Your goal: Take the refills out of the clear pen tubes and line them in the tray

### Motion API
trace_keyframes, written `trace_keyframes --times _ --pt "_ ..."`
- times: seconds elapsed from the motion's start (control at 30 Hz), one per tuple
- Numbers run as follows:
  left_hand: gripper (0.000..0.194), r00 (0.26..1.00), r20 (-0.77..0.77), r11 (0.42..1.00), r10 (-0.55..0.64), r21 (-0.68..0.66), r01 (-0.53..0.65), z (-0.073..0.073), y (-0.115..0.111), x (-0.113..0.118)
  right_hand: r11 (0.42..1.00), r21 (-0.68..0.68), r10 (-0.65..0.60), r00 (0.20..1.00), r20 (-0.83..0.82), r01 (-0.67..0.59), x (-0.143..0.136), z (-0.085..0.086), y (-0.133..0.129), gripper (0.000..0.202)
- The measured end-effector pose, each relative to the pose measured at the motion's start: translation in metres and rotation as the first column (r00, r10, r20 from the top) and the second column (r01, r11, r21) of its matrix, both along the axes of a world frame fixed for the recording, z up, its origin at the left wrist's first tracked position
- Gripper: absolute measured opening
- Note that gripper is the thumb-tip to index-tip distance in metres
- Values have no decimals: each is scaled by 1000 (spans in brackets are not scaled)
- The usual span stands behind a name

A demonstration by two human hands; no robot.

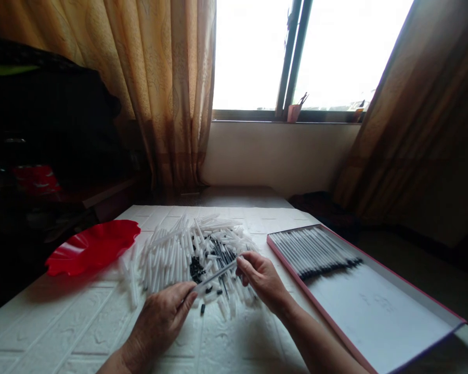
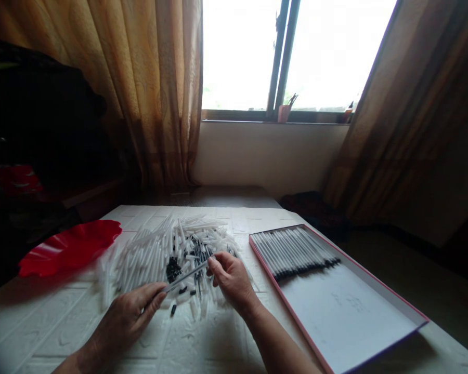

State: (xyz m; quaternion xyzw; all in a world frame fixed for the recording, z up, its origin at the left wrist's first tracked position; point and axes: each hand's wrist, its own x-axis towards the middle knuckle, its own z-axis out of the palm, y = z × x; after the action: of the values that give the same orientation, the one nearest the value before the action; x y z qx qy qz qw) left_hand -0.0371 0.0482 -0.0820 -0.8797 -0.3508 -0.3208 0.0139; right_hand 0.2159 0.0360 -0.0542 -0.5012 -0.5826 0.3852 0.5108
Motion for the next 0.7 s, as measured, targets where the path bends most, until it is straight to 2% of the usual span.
trace_keyframes --times 0.07,0.17,0.27,0.37,0.43,0.53,0.6,0.7 --pt "34 1000 10 1000 -18 -16 18 0 -3 6 999 -34 -12 994 -107 9 -9 -2 0 47" --pt "31 998 10 996 -59 -59 60 3 -10 15 996 -75 35 983 -178 -49 -36 -6 -7 54" --pt "32 996 8 992 -91 -85 92 6 -13 19 993 -77 80 985 -154 -92 -58 -6 -14 56" --pt "25 994 42 992 -98 -77 101 3 -11 17 999 -22 35 998 -58 -37 -48 8 -16 50" --pt "26 992 73 993 -100 -52 104 -2 -8 15 1000 5 -16 999 44 16 -17 27 -12 47" --pt "27 989 93 994 -113 0 113 -7 -6 13 987 47 -161 955 251 154 59 61 -5 35" --pt "26 988 90 992 -126 45 122 -7 -5 14 952 62 -299 860 413 301 116 78 -2 32" --pt "28 988 81 984 -132 130 121 -3 -6 16 844 52 -428 610 667 534 193 90 -1 30"
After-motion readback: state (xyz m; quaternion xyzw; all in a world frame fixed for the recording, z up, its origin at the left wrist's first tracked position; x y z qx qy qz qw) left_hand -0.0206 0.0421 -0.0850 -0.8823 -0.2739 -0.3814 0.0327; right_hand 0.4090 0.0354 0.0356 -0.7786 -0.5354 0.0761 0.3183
